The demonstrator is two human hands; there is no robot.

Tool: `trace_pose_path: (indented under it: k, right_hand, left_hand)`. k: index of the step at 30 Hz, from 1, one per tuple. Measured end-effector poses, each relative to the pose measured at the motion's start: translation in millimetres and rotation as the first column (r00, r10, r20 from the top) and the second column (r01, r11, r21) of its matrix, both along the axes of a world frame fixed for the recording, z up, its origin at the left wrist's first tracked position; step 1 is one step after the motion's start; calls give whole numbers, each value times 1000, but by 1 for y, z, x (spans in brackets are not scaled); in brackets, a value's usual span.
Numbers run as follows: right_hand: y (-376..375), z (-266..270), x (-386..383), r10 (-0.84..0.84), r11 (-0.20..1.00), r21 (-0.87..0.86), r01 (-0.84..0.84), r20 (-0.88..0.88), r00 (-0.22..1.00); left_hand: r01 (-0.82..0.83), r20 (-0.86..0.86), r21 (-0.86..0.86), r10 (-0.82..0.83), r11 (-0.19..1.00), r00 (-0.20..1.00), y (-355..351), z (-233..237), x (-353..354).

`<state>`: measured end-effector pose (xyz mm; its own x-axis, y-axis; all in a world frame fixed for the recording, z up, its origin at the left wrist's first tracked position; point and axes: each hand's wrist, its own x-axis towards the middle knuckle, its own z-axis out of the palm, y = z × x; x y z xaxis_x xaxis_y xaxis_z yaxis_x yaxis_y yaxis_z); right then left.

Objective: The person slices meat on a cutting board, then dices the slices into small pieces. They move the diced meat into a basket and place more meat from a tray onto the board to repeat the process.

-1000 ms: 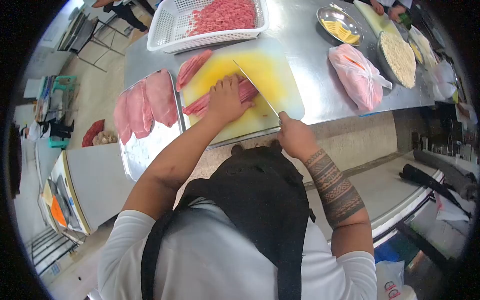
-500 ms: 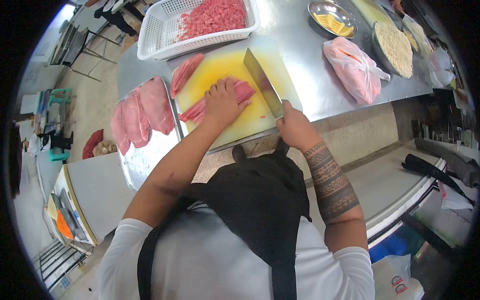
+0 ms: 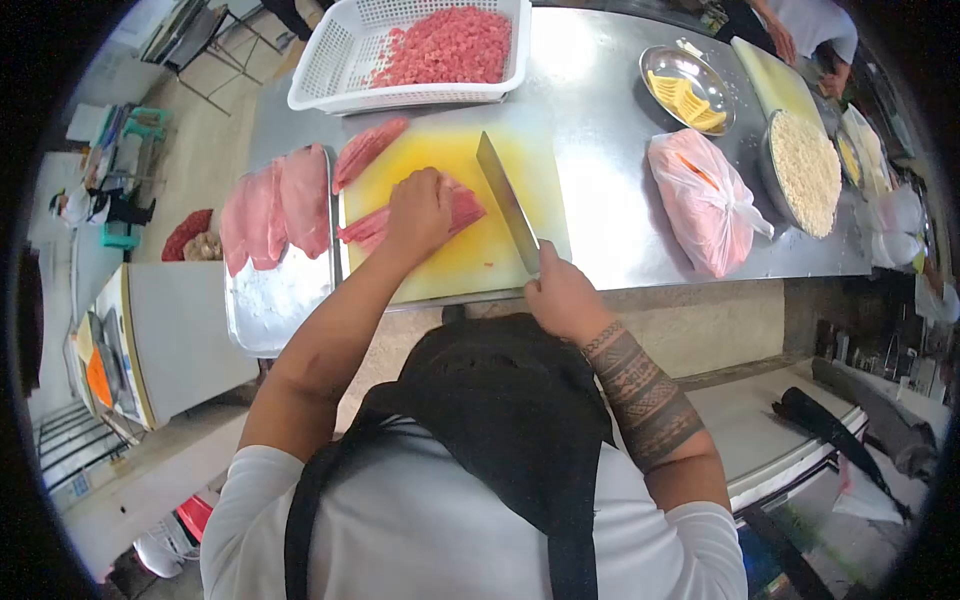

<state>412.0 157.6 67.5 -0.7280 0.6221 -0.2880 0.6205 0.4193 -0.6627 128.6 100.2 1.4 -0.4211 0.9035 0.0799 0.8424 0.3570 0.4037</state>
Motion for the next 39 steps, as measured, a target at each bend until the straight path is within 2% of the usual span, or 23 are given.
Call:
trace_pose_path:
  k: [3, 7, 10, 14, 19, 22, 26, 29, 31, 33, 35, 39]
  right_hand:
    - [5, -5, 1, 46, 999, 28, -46, -4, 999]
    - [12, -8, -1, 65, 994, 88, -68, 38, 997]
    - [-5, 20, 2, 81, 986, 136, -94, 95, 992]
    - [-29, 67, -4, 131, 990, 17, -141, 264, 956]
    - [-18, 3, -74, 76, 986, 133, -98, 160, 984]
    - [4, -3, -100, 59, 984, 160, -83, 149, 987]
    - [-14, 39, -80, -2, 990, 137, -30, 223, 975]
    - [-37, 75, -64, 3, 996, 78, -33, 351, 936]
    - [-43, 61, -72, 17, 993, 108, -47, 266, 964]
    - [-36, 6, -88, 34, 977, 205, -57, 115, 993]
    - [-13, -16, -116, 16, 981, 193, -34, 95, 995]
    - [-3, 3, -106, 17, 977, 210, -31, 66, 998]
  left_hand:
    - [-52, -195, 89, 69, 995, 978, 4, -5, 19]
    - [-7, -197, 55, 17, 998, 980, 3, -6, 16]
    - [11, -212, 40, -3, 999, 977, 2, -6, 17]
    - [21, -212, 37, -13, 999, 977, 3, -3, 16]
    - [31, -193, 49, -21, 998, 981, 1, -6, 15]
    - [39, -170, 95, -22, 995, 985, -1, -3, 14]
    - [37, -121, 117, -23, 992, 992, 0, -7, 11]
    - [33, -136, 137, -14, 990, 991, -1, -10, 10]
    - [29, -145, 140, -8, 990, 989, 0, -10, 10]
    - [15, -147, 131, 4, 991, 989, 0, -10, 13]
    - [14, -119, 103, -1, 995, 993, 1, -13, 12]
    - [30, -55, 115, -24, 993, 998, 2, -22, 7]
